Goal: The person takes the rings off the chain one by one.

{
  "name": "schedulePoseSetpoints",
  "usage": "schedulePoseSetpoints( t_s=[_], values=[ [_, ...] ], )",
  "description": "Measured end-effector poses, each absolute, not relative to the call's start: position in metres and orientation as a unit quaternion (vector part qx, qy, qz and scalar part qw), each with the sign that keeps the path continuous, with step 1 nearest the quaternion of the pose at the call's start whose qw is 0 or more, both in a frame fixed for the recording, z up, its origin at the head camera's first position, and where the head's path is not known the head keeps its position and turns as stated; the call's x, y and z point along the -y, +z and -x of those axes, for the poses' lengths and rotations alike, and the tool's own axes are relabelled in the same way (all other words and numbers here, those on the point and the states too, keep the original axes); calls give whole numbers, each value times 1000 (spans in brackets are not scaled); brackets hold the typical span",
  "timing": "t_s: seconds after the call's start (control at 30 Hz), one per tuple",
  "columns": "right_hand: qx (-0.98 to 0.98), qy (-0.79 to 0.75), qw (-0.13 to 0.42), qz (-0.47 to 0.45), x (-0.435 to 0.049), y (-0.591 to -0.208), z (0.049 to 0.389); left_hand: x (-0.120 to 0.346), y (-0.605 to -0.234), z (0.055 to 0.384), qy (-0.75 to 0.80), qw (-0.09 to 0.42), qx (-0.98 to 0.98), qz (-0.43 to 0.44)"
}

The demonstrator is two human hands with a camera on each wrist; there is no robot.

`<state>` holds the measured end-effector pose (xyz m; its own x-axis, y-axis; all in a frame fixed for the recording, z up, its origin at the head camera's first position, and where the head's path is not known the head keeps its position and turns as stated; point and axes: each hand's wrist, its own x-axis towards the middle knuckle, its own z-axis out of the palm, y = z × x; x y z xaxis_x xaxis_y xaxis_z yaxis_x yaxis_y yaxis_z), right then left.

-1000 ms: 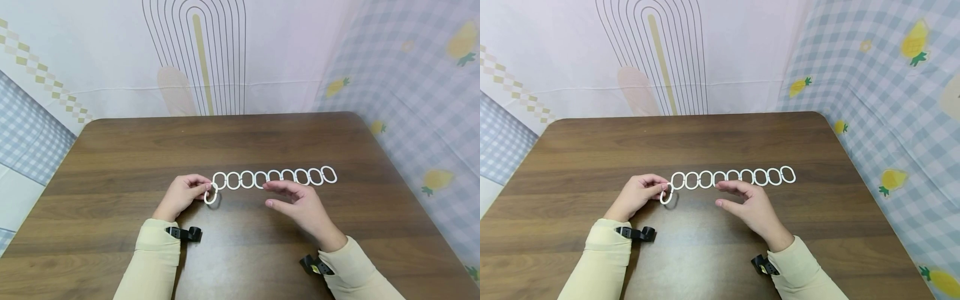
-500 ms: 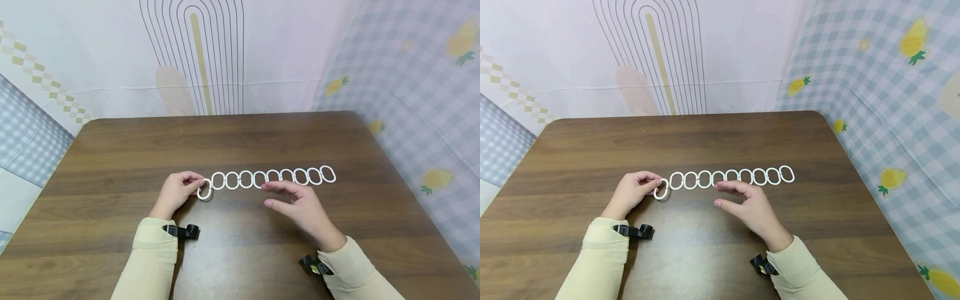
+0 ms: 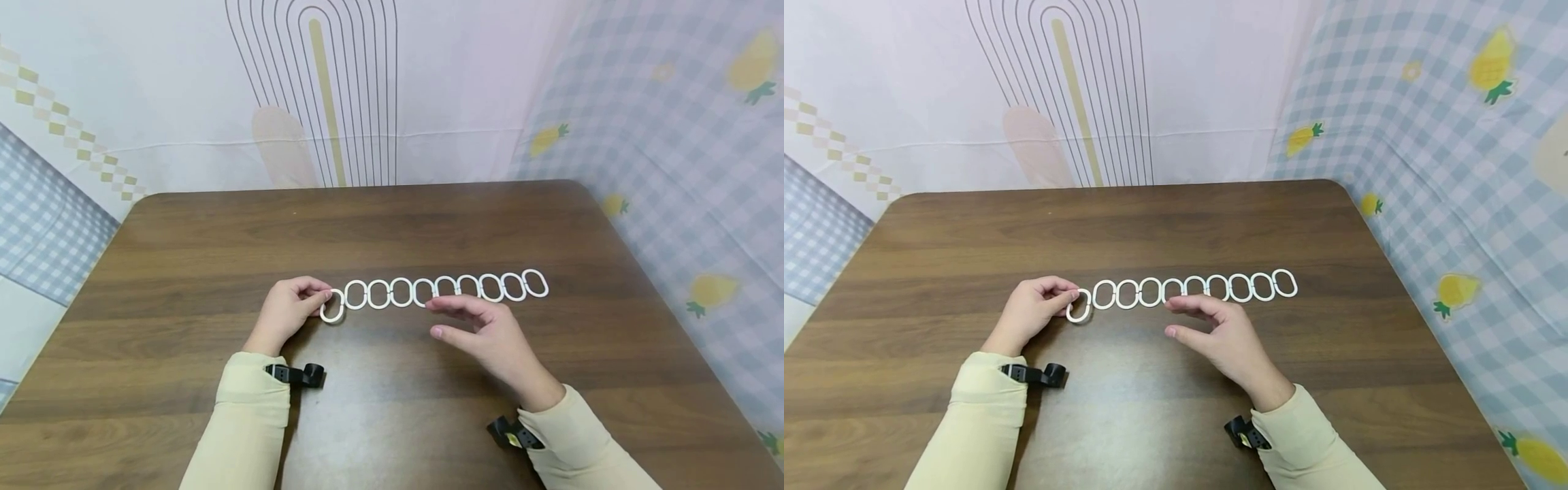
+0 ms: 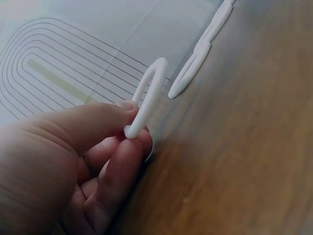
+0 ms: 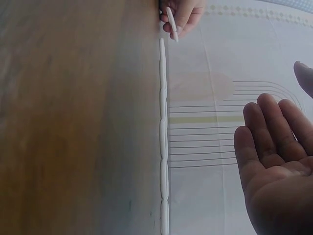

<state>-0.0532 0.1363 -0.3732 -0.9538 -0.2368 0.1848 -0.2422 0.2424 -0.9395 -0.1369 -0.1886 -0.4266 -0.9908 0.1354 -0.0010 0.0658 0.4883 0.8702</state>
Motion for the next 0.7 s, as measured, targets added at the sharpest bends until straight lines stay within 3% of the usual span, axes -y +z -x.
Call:
schedulePoseSetpoints(
  t_s=[0.7],
  values=[
    [791, 592, 2, -153, -136, -374, 54, 189, -425, 148, 487, 19, -871, -60]
  ],
)
